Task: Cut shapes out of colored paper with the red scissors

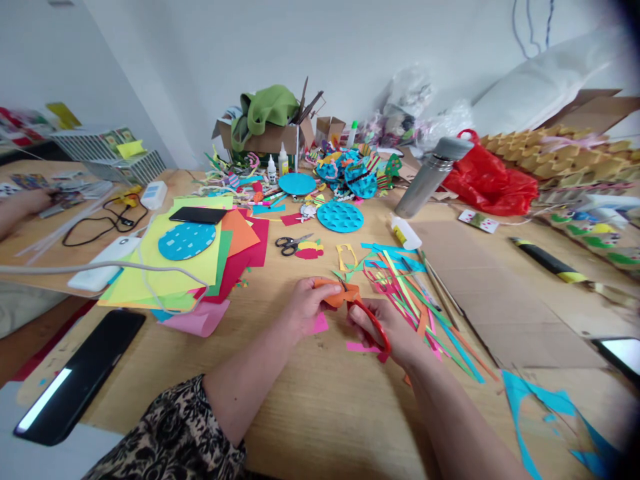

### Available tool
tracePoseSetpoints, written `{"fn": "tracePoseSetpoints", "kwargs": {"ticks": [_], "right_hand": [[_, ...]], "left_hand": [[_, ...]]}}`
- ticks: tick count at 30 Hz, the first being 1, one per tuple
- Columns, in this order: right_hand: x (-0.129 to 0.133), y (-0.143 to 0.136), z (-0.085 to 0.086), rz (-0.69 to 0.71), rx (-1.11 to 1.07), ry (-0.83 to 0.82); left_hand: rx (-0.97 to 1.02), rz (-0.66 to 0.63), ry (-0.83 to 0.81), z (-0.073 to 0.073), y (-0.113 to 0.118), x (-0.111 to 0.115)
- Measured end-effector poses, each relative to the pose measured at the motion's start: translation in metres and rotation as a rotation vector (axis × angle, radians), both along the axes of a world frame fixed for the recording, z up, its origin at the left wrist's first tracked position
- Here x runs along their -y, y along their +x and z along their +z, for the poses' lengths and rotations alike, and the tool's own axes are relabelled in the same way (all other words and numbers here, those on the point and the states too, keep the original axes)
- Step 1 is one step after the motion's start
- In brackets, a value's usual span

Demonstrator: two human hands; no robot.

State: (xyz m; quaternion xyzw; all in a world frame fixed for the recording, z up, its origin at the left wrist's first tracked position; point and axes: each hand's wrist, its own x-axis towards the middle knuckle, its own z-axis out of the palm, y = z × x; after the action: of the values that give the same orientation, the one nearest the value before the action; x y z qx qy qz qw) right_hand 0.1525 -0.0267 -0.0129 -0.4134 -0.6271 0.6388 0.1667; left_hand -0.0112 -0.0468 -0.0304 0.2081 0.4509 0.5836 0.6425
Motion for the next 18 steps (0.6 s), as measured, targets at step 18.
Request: {"fn": "tracePoseSetpoints", "kwargs": {"ticks": [18], "right_hand": [[0.0,0.0003,-0.0007,0.001,-0.013,-0.007]], "left_hand": [[0.066,-0.029,-0.013,0.0009,-0.0012,0.0007]]}}
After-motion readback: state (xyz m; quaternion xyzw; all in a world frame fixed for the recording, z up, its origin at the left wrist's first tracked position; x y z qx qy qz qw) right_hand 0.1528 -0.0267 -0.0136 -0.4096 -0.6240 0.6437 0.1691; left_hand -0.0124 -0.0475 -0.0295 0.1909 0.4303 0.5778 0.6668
